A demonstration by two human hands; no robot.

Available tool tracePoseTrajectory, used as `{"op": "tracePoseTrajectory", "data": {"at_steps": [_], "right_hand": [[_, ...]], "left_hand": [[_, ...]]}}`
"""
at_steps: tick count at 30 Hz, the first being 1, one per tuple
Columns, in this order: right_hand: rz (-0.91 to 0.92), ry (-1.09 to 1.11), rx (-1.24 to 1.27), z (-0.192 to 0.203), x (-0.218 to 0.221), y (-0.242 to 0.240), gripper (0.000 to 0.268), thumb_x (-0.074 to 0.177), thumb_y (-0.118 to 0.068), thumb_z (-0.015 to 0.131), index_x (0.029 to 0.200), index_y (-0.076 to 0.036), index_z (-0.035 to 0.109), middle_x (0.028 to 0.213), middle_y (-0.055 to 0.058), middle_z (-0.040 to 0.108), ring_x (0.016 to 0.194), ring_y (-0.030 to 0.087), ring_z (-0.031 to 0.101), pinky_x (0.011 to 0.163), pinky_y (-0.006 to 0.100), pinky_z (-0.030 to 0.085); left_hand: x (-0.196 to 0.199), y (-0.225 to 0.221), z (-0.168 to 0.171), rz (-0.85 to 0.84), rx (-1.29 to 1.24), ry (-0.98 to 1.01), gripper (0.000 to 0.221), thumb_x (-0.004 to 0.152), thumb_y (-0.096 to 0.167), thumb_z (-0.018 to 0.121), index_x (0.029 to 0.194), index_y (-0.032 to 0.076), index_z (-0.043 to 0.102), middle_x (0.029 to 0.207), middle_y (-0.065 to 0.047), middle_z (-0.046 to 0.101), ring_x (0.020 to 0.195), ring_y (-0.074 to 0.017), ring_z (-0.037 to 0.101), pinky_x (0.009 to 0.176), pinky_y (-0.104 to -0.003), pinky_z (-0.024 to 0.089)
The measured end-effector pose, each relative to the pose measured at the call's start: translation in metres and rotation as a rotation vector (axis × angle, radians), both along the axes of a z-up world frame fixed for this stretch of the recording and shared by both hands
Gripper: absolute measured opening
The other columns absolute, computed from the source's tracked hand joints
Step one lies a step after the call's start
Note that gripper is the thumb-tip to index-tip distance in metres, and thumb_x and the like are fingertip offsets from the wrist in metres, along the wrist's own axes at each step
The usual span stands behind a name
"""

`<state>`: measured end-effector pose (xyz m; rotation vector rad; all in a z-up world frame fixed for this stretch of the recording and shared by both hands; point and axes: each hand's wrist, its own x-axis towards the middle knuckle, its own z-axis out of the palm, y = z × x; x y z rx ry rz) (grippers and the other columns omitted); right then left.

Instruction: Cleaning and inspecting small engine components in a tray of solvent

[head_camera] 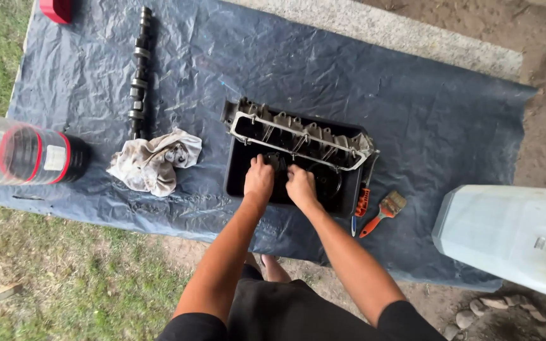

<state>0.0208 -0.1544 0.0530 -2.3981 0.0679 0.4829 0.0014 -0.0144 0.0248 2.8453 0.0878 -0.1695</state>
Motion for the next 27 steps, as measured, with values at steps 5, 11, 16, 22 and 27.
{"op": "tracePoseTrajectory", "data": {"at_steps": [5, 11, 16, 22, 27], "right_hand": [[-0.112, -0.037, 0.028, -0.026, 0.007, 0.020, 0.024, 0.097, -0.012, 0.057, 0.108, -0.004, 0.077, 0.098, 0.023, 0.077, 0.104, 0.042, 0.072, 0.086, 0.052, 0.059], [-0.087, -0.017, -0.042, -0.019, 0.001, 0.030, 0.024, 0.097, -0.016, 0.055, 0.105, -0.009, 0.077, 0.096, 0.023, 0.077, 0.105, 0.041, 0.071, 0.089, 0.052, 0.058], [-0.143, -0.012, 0.005, 0.006, -0.019, 0.036, 0.026, 0.094, -0.013, 0.055, 0.107, -0.012, 0.078, 0.096, 0.019, 0.078, 0.102, 0.039, 0.073, 0.089, 0.051, 0.059], [-0.224, -0.108, -0.101, -0.035, 0.007, 0.026, 0.022, 0.095, -0.014, 0.058, 0.102, -0.015, 0.079, 0.091, 0.013, 0.079, 0.096, 0.032, 0.076, 0.085, 0.044, 0.060], [-0.115, -0.071, 0.026, -0.013, 0.002, 0.010, 0.020, 0.097, -0.013, 0.060, 0.106, -0.012, 0.078, 0.096, 0.016, 0.079, 0.101, 0.038, 0.073, 0.085, 0.048, 0.059]], "left_hand": [[0.005, 0.001, -0.006, -0.039, 0.079, 0.010, 0.012, 0.089, 0.010, 0.065, 0.092, 0.005, 0.076, 0.111, -0.012, 0.059, 0.102, -0.0247, 0.061, 0.077, -0.027, 0.063], [-0.006, -0.003, -0.004, -0.058, 0.031, -0.006, 0.017, 0.090, 0.006, 0.062, 0.093, 0.003, 0.078, 0.117, -0.017, 0.060, 0.105, -0.0280, 0.061, 0.077, -0.030, 0.063], [-0.003, -0.002, 0.006, -0.047, 0.042, -0.025, 0.016, 0.089, 0.006, 0.062, 0.093, 0.003, 0.077, 0.114, -0.015, 0.060, 0.102, -0.0259, 0.061, 0.076, -0.027, 0.062], [0.000, 0.004, -0.007, -0.064, 0.086, -0.039, 0.012, 0.088, 0.007, 0.065, 0.091, 0.006, 0.076, 0.115, -0.014, 0.059, 0.105, -0.0243, 0.061, 0.077, -0.024, 0.062], [0.001, 0.000, -0.005, -0.033, 0.028, -0.028, 0.013, 0.089, 0.006, 0.063, 0.094, 0.003, 0.075, 0.114, -0.014, 0.059, 0.105, -0.0262, 0.061, 0.078, -0.028, 0.061]]}}
